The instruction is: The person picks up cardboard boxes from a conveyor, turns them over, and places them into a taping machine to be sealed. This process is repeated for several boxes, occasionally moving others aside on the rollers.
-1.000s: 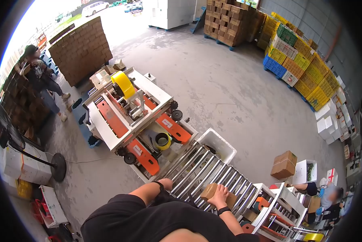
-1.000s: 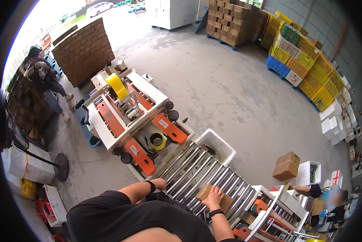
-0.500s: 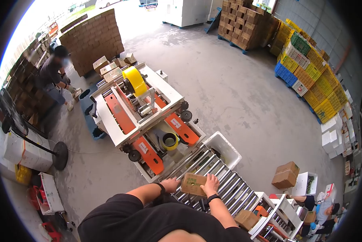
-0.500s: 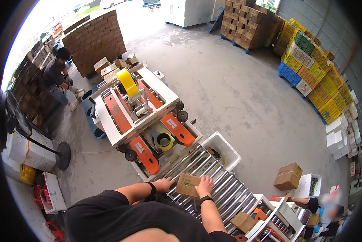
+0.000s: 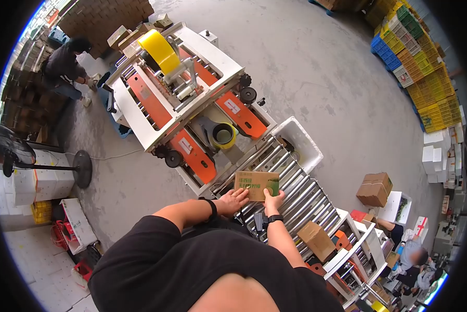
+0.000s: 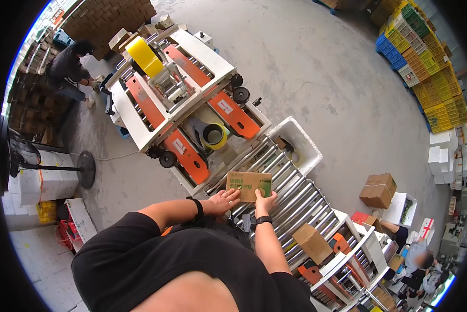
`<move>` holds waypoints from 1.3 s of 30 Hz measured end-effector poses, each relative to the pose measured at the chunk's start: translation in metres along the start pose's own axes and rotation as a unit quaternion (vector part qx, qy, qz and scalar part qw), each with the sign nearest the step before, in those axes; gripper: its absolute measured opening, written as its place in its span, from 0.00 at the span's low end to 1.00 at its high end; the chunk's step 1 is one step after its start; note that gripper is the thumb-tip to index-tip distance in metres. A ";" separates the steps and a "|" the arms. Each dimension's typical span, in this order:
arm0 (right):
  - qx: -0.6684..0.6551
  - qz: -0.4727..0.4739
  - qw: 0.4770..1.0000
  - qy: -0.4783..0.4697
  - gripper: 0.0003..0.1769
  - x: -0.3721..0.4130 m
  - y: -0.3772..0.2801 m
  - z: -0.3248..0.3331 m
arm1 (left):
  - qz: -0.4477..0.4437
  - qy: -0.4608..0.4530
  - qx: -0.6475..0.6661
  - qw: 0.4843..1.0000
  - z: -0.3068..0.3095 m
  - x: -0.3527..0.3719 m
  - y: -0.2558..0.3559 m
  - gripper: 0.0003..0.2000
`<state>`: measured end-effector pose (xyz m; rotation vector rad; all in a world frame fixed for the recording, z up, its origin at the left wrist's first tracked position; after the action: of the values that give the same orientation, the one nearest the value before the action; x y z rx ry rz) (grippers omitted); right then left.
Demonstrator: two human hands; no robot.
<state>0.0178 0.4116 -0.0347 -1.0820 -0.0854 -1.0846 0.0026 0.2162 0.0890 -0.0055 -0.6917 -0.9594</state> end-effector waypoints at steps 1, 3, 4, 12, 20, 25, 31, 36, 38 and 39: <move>0.018 0.036 0.999 0.004 0.35 0.004 -0.017 -0.007 | 0.022 -0.011 0.001 1.000 0.002 0.004 -0.004 0.34; 0.069 0.139 0.988 0.010 0.37 0.016 -0.051 -0.021 | 0.056 0.034 0.034 0.997 -0.016 0.003 -0.021 0.39; 0.064 0.137 0.989 -0.003 0.37 0.016 -0.061 -0.034 | 0.076 0.065 0.042 0.994 -0.027 0.001 -0.030 0.39; 0.062 0.233 0.941 -0.237 0.45 -0.010 -0.115 -0.119 | 0.248 0.039 0.177 0.952 0.015 0.019 -0.073 0.38; 0.144 0.245 0.947 -0.150 0.38 -0.017 -0.105 -0.058 | 0.215 -0.007 0.222 0.951 -0.014 0.015 -0.069 0.33; 0.444 0.220 0.868 0.017 0.40 -0.021 -0.075 0.105 | 0.148 -0.112 0.230 0.955 -0.026 0.000 -0.045 0.25; 0.507 -0.002 0.859 0.067 0.52 -0.004 -0.005 0.283 | 0.147 -0.078 0.166 0.972 -0.019 -0.014 -0.026 0.17; 0.503 0.080 0.854 -0.102 0.68 0.002 0.039 0.313 | 0.148 -0.108 0.174 0.967 -0.029 -0.025 -0.010 0.16; 0.566 0.151 0.794 -0.162 0.74 0.000 0.043 0.313 | 0.165 -0.085 0.171 0.968 -0.026 -0.024 -0.004 0.14; 0.594 0.157 0.769 -0.179 0.74 0.002 0.041 0.310 | 0.165 -0.076 0.171 0.968 -0.023 -0.023 0.000 0.14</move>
<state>0.1811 0.6426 0.0996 -0.0885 -0.7679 -0.3155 0.0064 0.2261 0.0580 0.1073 -0.9578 -0.5154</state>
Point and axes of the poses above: each hand's wrist, its own x-axis away from the middle knuckle, its own z-axis out of the back of the hand, y = z × x, the point moved 2 cm from there along -x, towards the middle knuckle, and after that the axes turned 6 degrees about -x, right-handed, at the moved point
